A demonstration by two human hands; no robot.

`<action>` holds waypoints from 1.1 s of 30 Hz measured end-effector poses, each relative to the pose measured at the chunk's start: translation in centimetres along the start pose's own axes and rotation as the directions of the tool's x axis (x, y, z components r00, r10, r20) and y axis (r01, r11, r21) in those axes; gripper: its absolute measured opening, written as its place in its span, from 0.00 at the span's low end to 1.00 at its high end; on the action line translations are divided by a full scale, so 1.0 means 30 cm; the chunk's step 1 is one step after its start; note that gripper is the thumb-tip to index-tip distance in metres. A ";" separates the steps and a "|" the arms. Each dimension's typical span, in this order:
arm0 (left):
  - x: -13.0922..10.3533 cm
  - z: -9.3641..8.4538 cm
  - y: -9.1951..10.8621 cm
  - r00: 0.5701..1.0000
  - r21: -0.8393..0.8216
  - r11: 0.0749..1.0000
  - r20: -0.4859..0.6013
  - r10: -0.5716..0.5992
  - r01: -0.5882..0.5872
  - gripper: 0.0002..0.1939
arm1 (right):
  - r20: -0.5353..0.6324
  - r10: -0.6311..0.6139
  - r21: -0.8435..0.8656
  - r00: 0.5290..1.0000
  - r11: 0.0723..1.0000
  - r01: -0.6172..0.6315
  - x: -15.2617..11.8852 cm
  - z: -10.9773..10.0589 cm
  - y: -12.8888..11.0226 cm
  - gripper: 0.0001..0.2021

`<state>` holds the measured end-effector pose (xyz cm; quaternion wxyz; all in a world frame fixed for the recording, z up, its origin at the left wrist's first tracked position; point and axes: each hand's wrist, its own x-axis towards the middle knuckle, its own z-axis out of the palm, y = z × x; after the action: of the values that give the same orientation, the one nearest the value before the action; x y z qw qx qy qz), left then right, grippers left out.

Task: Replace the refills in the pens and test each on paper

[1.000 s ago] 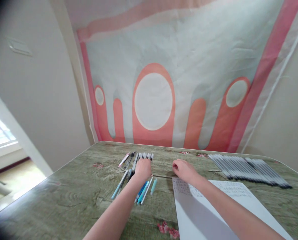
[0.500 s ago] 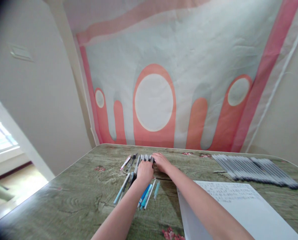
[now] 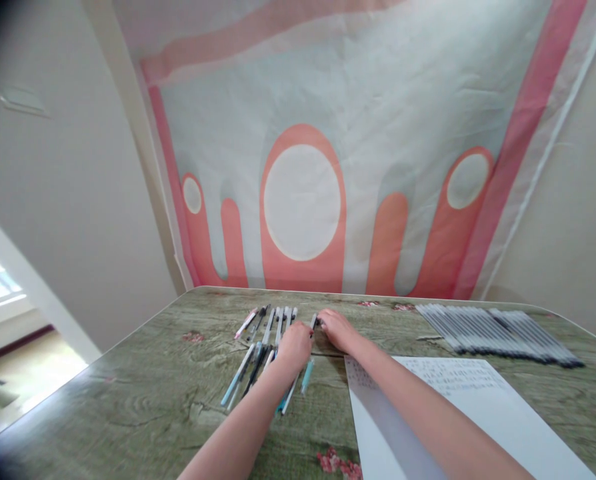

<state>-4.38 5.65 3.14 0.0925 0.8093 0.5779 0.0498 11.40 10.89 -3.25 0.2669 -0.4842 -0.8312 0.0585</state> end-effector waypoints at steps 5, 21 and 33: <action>-0.003 0.038 0.018 0.989 0.018 0.992 -0.086 0.122 -0.121 0.14 | -0.019 -0.020 0.032 1.000 0.999 0.020 -0.076 -0.031 0.043 0.13; -0.044 0.054 0.094 0.980 -0.042 0.982 -0.080 0.181 -0.185 0.12 | -0.111 0.111 -0.005 0.988 0.994 -0.112 -0.188 -0.117 -0.038 0.05; -0.039 0.076 0.096 0.991 -0.068 0.994 -0.108 0.075 -0.082 0.17 | -0.145 0.106 -0.071 0.984 0.991 -0.117 -0.208 -0.115 -0.030 0.07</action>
<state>-1.68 3.43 1.54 0.0891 0.8238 0.5475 0.1170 14.84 4.64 -2.42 0.3015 -0.5432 -0.7836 0.0059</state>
